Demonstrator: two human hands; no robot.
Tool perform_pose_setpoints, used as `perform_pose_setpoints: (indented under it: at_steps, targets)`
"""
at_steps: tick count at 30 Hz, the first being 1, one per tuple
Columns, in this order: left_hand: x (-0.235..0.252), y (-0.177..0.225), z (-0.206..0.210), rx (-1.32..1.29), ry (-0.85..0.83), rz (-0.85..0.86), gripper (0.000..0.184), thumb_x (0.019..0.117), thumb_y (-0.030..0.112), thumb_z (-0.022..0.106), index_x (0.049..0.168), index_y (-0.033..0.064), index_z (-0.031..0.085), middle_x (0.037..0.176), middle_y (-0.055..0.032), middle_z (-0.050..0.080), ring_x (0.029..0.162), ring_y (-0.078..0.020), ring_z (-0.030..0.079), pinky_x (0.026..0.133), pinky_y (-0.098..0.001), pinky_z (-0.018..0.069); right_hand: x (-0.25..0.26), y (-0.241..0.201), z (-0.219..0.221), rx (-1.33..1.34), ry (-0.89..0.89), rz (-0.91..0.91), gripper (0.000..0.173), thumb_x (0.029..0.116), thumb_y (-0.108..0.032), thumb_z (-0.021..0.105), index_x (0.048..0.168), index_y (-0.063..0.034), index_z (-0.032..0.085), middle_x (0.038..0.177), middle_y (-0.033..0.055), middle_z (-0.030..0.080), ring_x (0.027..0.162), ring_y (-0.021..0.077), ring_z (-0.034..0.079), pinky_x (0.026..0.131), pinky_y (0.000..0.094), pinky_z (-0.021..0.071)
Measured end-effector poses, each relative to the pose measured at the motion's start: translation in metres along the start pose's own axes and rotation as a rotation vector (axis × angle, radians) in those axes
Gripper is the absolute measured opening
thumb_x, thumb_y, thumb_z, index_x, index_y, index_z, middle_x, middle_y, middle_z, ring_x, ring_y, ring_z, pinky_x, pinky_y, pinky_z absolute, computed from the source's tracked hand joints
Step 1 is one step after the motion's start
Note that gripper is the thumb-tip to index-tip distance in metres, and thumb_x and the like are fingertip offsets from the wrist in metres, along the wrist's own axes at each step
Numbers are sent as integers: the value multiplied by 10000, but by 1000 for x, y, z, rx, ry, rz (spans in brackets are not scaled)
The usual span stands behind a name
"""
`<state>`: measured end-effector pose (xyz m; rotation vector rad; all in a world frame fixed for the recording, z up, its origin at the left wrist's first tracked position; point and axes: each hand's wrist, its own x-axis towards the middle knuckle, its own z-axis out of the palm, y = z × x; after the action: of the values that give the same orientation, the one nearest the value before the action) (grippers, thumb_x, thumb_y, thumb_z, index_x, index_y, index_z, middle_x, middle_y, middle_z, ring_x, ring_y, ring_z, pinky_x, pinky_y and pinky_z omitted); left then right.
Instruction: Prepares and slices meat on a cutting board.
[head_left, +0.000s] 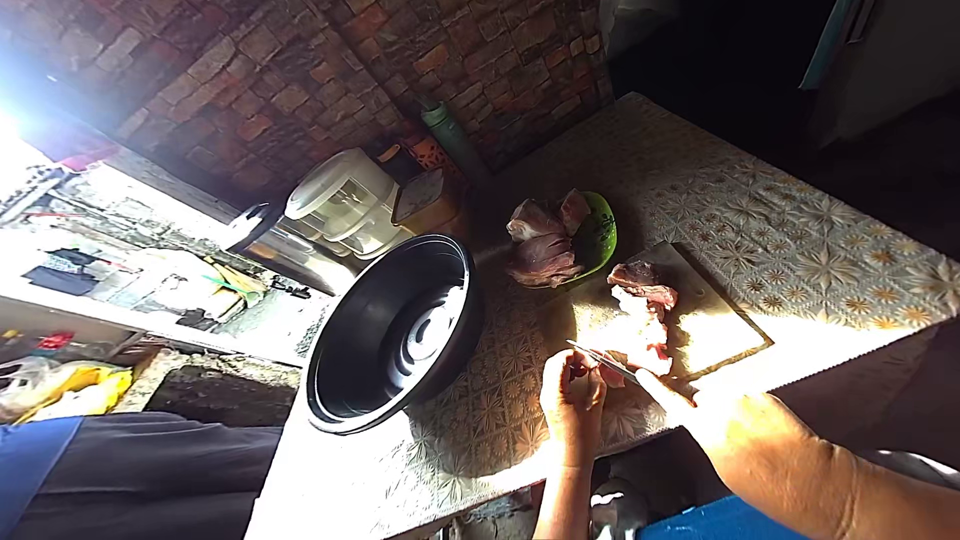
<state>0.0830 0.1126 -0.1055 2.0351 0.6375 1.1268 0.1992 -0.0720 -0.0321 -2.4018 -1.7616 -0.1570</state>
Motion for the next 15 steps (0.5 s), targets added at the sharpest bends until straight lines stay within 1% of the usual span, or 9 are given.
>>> perform_pose_setpoints:
  at_steps: [2, 3, 4, 5, 6, 8, 11, 13, 15]
  targets:
    - [1, 1, 1, 13, -2, 1, 264, 767, -13, 726, 1029, -30, 701, 992, -75, 687, 880, -92, 695, 804, -236, 612, 5, -4, -6, -31, -98, -2, 728, 873, 28, 599, 1544, -238, 508, 618, 80, 618, 551, 281, 645, 464, 373, 467]
    - [2, 2, 1, 16, -10, -14, 259, 770, -20, 724, 1028, -25, 702, 992, -72, 686, 876, -91, 693, 796, -233, 611, 11, -6, -16, 14, -267, 14, 744, 927, 28, 534, 1608, -236, 391, 669, 110, 639, 619, 320, 669, 518, 413, 494]
    - [2, 4, 1, 22, -20, -30, 251, 779, -20, 722, 1029, -21, 698, 989, -69, 682, 873, -90, 688, 790, -230, 607, 22, -6, -30, 72, -486, 43, 757, 990, 19, 451, 1662, -245, 225, 773, 154, 665, 742, 370, 689, 615, 469, 523]
    - [4, 5, 1, 31, -26, -43, 245, 787, -17, 719, 1031, -20, 698, 987, -69, 682, 871, -89, 685, 786, -229, 604, 31, -5, -37, 108, -609, 57, 756, 1017, 3, 405, 1675, -257, 137, 841, 181, 673, 810, 396, 689, 668, 497, 524]
    - [5, 6, 1, 39, -32, -55, 241, 794, -11, 713, 1034, -20, 700, 987, -69, 683, 870, -89, 684, 784, -230, 602, 38, -4, -42, 133, -679, 66, 757, 1030, -4, 383, 1678, -268, 94, 896, 199, 679, 855, 410, 687, 703, 513, 524]
    - [6, 8, 0, 59, -43, -72, 236, 795, 3, 720, 1030, -17, 704, 984, -67, 684, 866, -87, 678, 780, -226, 593, 49, -5, -48, 169, -722, 80, 786, 1023, 22, 392, 1676, -288, 83, 966, 217, 687, 904, 426, 684, 738, 534, 527]
    - [8, 8, 0, 77, -56, -71, 224, 796, 17, 723, 1018, -7, 706, 978, -62, 686, 858, -84, 679, 768, -220, 595, 61, -4, -44, 212, -650, 42, 808, 988, 44, 434, 1674, -261, 138, 1067, 233, 689, 898, 438, 686, 727, 554, 541]
    - [9, 8, 0, 92, -60, -78, 225, 796, 14, 730, 1018, -8, 705, 974, -64, 682, 859, -78, 673, 770, -213, 588, 72, -4, -42, 241, -624, 7, 767, 1005, 24, 428, 1671, -246, 160, 1119, 241, 670, 931, 447, 681, 737, 562, 542]
    - [9, 9, 0, 104, -51, -90, 228, 786, 11, 738, 1011, -15, 707, 953, -65, 681, 850, -69, 670, 769, -204, 580, 81, -4, -39, 296, -594, -19, 679, 1024, -5, 425, 1648, -212, 256, 1241, 251, 639, 1027, 461, 667, 798, 588, 541]
